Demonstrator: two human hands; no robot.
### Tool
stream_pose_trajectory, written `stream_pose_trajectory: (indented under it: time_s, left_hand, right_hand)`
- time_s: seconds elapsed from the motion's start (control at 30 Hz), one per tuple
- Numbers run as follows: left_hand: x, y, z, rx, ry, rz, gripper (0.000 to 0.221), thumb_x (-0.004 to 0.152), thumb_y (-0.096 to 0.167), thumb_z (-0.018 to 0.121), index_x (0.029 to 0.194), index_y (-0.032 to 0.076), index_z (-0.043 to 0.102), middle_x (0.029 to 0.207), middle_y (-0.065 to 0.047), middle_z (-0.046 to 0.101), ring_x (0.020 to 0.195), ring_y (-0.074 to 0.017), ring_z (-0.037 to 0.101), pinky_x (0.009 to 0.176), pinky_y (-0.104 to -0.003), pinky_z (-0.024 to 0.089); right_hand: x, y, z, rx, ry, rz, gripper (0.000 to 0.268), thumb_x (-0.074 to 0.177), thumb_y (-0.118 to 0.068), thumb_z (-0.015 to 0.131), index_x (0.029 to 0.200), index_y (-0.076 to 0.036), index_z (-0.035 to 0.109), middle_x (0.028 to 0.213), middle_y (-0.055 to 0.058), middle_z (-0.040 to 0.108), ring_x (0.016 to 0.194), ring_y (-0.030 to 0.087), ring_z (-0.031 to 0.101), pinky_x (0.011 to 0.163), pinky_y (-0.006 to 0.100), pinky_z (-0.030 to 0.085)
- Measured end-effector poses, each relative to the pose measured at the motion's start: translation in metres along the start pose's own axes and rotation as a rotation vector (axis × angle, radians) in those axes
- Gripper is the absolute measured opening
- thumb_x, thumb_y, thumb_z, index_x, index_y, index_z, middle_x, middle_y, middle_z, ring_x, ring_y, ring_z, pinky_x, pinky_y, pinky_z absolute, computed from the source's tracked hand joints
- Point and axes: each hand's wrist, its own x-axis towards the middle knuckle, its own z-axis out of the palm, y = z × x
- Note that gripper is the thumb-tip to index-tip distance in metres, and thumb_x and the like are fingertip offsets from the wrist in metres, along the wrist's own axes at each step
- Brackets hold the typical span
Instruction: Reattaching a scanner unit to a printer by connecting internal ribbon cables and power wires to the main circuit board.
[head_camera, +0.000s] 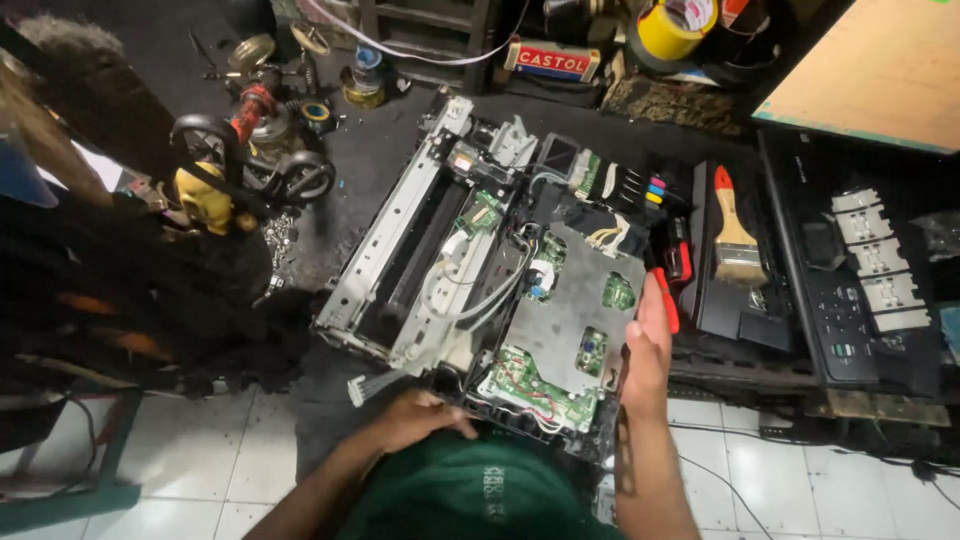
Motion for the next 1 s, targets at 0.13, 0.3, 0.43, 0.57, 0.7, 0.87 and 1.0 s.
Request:
stream_pose_trajectory:
  time_s: [0.13,0.3,0.43,0.57,0.7,0.87,1.0]
  left_hand:
    - [0.001,0.025,0.003,0.204,-0.008,-0.111,0.041,0.093,0.058,0.052,0.095,0.036,0.086,0.134,0.014,0.076,0.125,-0.0055,0.068,0.104,-0.017,0.044]
    - [0.024,0.029,0.017,-0.103,-0.093,0.108,0.055,0.097,0.052,0.050,0.124,0.012,0.076,0.110,-0.004,0.082,0.114,-0.0181,0.076,0.109,-0.035,0.057]
    - [0.013,0.040,0.010,0.114,-0.136,0.189,0.060,0.095,0.067,0.033,0.133,0.037,0.068,0.125,0.000,0.078,0.128,-0.0232,0.070,0.117,-0.038,0.048]
    - [0.028,-0.001,0.000,-0.084,-0.114,0.249,0.043,0.099,0.043,0.054,0.132,0.021,0.071,0.124,-0.004,0.078,0.096,-0.0076,0.064,0.084,-0.020,0.046]
    - [0.020,-0.010,-0.013,-0.070,-0.035,0.175,0.049,0.099,0.051,0.047,0.120,0.018,0.077,0.133,-0.001,0.074,0.131,-0.0165,0.061,0.117,-0.033,0.038]
    - [0.074,-0.082,-0.025,-0.044,-0.063,-0.023,0.046,0.100,0.048,0.045,0.120,0.022,0.077,0.135,0.000,0.072,0.129,-0.0174,0.063,0.117,-0.028,0.036]
    - [0.083,-0.076,-0.028,-0.042,-0.160,-0.105,0.050,0.101,0.046,0.041,0.131,0.020,0.071,0.142,-0.001,0.067,0.135,-0.0170,0.058,0.121,-0.029,0.029]
  right_hand:
    - [0.019,0.012,-0.001,-0.033,-0.021,-0.004,0.076,0.098,-0.028,0.040,0.159,0.006,0.012,0.170,0.022,0.012,0.159,0.032,0.012,0.129,0.042,0.011]
    - [0.064,0.048,-0.019,0.240,-0.183,-0.048,0.068,0.104,-0.030,0.034,0.159,0.007,0.018,0.169,0.021,0.020,0.157,0.028,0.021,0.130,0.039,0.018]
    - [0.071,0.051,-0.027,0.074,-0.227,-0.104,0.063,0.105,-0.023,0.031,0.158,0.008,0.017,0.169,0.023,0.018,0.158,0.029,0.017,0.131,0.039,0.013]
    - [0.053,0.004,-0.020,0.078,-0.225,-0.092,0.076,0.101,-0.038,0.036,0.155,0.011,0.015,0.167,0.028,0.020,0.157,0.035,0.019,0.131,0.043,0.015]
    - [0.043,-0.009,-0.036,0.316,-0.015,-0.115,0.056,0.092,-0.008,0.046,0.148,-0.004,0.045,0.147,0.017,0.056,0.137,0.032,0.056,0.115,0.041,0.050]
    - [0.014,-0.106,0.000,0.065,0.048,-0.510,0.035,0.076,-0.014,0.056,0.106,0.004,0.053,0.095,0.022,0.065,0.082,0.032,0.067,0.081,0.042,0.059]
    - [0.003,-0.230,0.022,-0.881,-1.166,-0.691,0.029,0.104,-0.034,0.052,0.075,-0.033,0.055,0.061,-0.009,0.049,0.051,0.018,0.053,0.036,0.037,0.038]
